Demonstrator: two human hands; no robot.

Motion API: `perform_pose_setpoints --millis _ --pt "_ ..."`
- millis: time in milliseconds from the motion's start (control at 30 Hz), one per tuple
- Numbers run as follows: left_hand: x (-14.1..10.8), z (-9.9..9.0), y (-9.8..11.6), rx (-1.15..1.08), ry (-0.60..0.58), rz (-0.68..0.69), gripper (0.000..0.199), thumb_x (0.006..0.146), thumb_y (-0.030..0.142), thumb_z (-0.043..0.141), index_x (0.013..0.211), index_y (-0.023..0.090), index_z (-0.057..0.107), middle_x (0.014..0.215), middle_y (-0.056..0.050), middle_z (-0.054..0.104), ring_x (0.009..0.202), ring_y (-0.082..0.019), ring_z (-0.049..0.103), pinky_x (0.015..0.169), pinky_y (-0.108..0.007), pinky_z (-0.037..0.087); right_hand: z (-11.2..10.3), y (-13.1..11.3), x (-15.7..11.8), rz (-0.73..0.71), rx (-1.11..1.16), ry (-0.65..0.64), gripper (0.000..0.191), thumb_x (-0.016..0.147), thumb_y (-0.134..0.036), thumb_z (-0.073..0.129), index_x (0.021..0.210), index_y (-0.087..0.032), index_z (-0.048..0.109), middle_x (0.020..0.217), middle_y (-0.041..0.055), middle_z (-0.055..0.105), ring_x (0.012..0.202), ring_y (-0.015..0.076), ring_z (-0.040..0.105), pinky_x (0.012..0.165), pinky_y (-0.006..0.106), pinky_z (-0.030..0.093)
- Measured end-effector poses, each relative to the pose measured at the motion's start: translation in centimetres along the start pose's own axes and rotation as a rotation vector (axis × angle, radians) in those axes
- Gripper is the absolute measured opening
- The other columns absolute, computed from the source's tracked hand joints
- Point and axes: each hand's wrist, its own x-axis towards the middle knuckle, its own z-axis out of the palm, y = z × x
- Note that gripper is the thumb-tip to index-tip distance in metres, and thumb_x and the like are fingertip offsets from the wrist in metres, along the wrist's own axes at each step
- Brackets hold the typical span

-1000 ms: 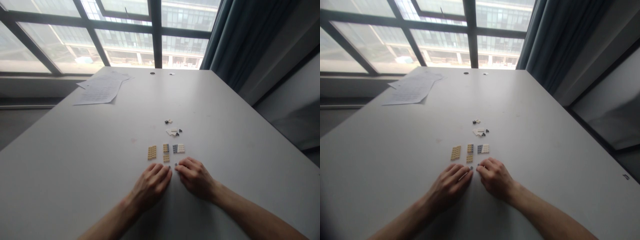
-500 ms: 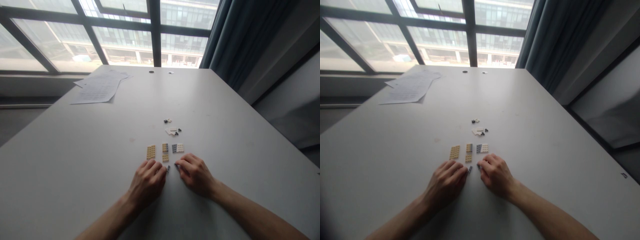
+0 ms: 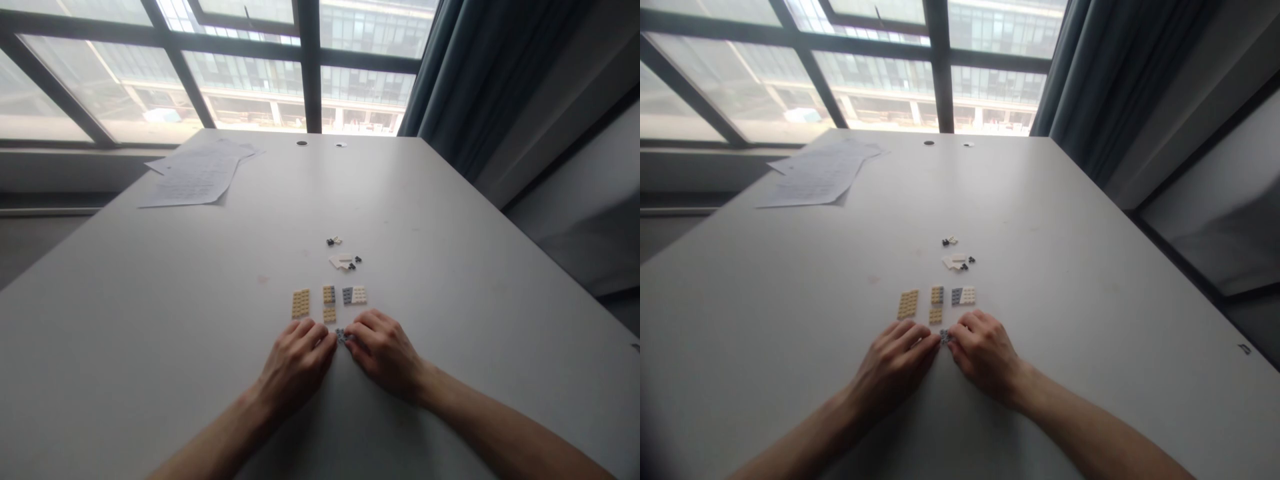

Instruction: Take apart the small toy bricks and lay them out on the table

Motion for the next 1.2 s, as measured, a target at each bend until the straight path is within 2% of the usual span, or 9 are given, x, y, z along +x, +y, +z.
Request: perform_pose_setpoints --millis 167,367,700,867,1200 --pt "-0.11 0.16 -0.14 -0.011 -0.011 -0.017 0.011 0.09 0.018 0.05 0.086 0.019 0.061 0.074 -0.003 0.056 0.071 -0.017 0.048 0.067 -0.031 0.039 -0.14 0.04 0.02 0.021 0.029 -0.005 0.009 0.087 -0.019 0.057 0.093 -0.019 0.062 0.088 0.0057 0.062 0.085 0.0196 0.055 0.079 0.032 0.046" --pt "-0.01 0.08 -0.15 -0.018 0.029 -0.025 0.011 0.089 0.018 0.05 0.085 0.019 0.061 0.074 -0.002 0.056 0.071 -0.016 0.049 0.068 -0.031 0.04 -0.3 0.24 0.23 0.043 0.071 -0.029 0.022 0.083 -0.019 0.062 0.106 -0.021 0.062 0.094 0.0059 0.062 0.091 0.021 0.055 0.084 0.035 0.046" --pt "-0.22 0.38 -0.35 -0.033 -0.01 0.001 0.013 0.089 0.016 0.049 0.094 0.02 0.061 0.076 -0.003 0.056 0.072 -0.017 0.05 0.068 -0.031 0.041 -0.22 0.38 0.35 0.083 0.116 -0.043 0.021 0.082 -0.018 0.063 0.103 -0.022 0.064 0.094 0.0051 0.062 0.092 0.0214 0.055 0.086 0.037 0.046" --pt "-0.22 0.33 -0.32 -0.038 -0.009 -0.004 0.012 0.089 0.016 0.05 0.093 0.019 0.061 0.077 -0.003 0.057 0.073 -0.017 0.049 0.068 -0.032 0.04 -0.26 0.26 0.41 0.087 0.11 -0.051 0.028 0.082 -0.021 0.064 0.109 -0.021 0.062 0.098 0.0063 0.061 0.094 0.0221 0.055 0.087 0.038 0.045" --pt "-0.33 0.49 -0.35 -0.048 -0.022 -0.018 0.01 0.089 0.017 0.05 0.086 0.019 0.06 0.076 -0.003 0.055 0.072 -0.018 0.047 0.067 -0.032 0.039 0.09 -0.13 0.59 0.085 0.065 -0.043 0.018 0.083 -0.022 0.062 0.101 -0.022 0.064 0.094 0.0053 0.061 0.091 0.0208 0.054 0.087 0.036 0.044"
